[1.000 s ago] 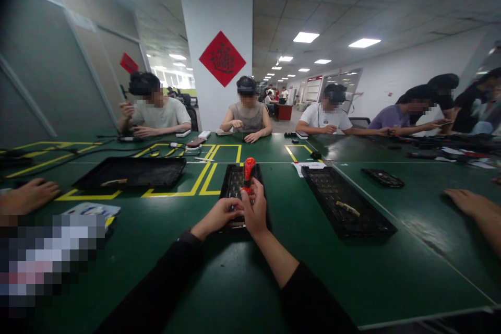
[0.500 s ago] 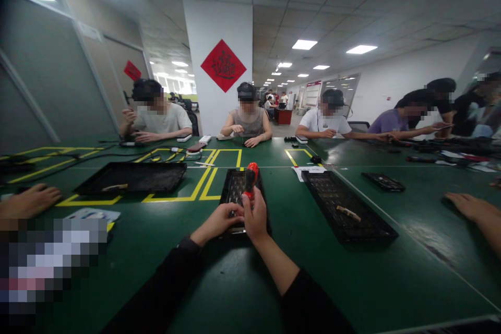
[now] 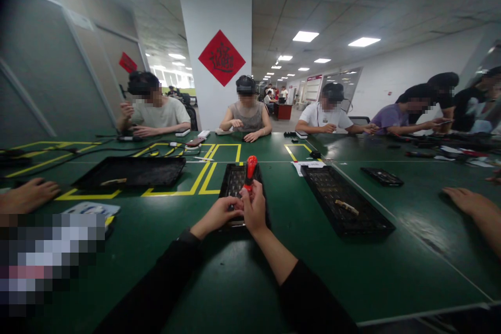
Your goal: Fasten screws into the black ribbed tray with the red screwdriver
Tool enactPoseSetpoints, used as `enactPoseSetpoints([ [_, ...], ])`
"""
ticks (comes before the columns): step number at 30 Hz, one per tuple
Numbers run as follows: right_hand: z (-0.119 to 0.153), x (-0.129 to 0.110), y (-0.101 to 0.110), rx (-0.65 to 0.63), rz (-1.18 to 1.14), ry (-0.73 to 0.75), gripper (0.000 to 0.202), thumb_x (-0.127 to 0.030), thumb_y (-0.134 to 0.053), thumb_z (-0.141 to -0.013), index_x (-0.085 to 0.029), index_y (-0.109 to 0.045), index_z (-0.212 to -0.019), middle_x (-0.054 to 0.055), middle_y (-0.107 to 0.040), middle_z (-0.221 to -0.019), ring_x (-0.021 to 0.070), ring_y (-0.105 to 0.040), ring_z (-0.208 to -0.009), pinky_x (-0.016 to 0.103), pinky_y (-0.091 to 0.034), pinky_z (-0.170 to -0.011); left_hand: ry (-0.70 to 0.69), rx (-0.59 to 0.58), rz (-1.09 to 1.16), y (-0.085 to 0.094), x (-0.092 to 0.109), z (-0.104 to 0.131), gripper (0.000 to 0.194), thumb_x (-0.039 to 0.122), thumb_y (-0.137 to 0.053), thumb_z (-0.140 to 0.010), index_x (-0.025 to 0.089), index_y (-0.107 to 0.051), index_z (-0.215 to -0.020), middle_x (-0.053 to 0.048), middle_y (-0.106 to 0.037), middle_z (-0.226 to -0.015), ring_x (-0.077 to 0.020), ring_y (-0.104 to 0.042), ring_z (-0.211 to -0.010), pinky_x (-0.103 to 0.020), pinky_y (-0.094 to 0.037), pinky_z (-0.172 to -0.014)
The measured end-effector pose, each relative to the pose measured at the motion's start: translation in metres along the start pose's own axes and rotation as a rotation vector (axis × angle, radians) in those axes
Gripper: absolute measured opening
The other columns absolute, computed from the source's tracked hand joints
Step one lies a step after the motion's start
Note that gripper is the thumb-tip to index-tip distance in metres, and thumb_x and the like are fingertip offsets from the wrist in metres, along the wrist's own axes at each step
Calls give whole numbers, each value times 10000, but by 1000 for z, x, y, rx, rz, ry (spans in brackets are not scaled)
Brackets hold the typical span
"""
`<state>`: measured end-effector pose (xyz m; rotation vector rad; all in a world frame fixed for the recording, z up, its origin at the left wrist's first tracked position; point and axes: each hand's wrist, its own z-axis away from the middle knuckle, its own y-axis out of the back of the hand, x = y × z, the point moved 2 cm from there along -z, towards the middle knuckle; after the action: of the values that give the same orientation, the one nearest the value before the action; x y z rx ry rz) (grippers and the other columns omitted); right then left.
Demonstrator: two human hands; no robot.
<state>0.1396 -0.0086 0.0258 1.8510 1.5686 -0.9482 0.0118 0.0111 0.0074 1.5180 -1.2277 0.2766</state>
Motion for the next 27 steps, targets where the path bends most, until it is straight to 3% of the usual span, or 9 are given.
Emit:
enactPoseSetpoints([
  [9, -2, 1, 1, -13, 13, -15, 272, -296, -434, -889, -185, -459, -1136, 38, -603, -874, 140, -585, -748, 278, -478, -688, -31, -86, -57, 6, 11, 1, 180, 211, -519, -792, 147, -676, -850, -46, -681, -854, -149, -595, -805, -239, -430, -782],
  [15, -2, 1, 1, -11, 7, -14, 290, -304, -438, -887, -197, -455, -1156, 42, -609, -899, 138, -588, -725, 277, -480, -678, -73, -97, -38, 7, 14, -4, 133, 210, -576, -752, 142, -652, -837, -33, -662, -832, -142, -575, -767, -232, -426, -743],
  [21, -1, -2, 2, -28, 38, -25, 251, -307, -408, -902, -198, -466, -1120, 17, -600, -833, 121, -570, -646, 254, -469, -628, -49, -150, 140, 3, 10, -10, 118, 217, -578, -752, 112, -631, -758, -27, -641, -748, -133, -563, -716, -229, -427, -705],
  [27, 0, -5, 2, -46, 108, 16, 241, -308, -432, -890, -195, -486, -1097, 17, -611, -816, 142, -591, -701, 277, -469, -694, -46, -104, 214, -1, 7, -9, 112, 213, -619, -715, 104, -623, -740, -17, -619, -718, -123, -537, -686, -228, -420, -680],
])
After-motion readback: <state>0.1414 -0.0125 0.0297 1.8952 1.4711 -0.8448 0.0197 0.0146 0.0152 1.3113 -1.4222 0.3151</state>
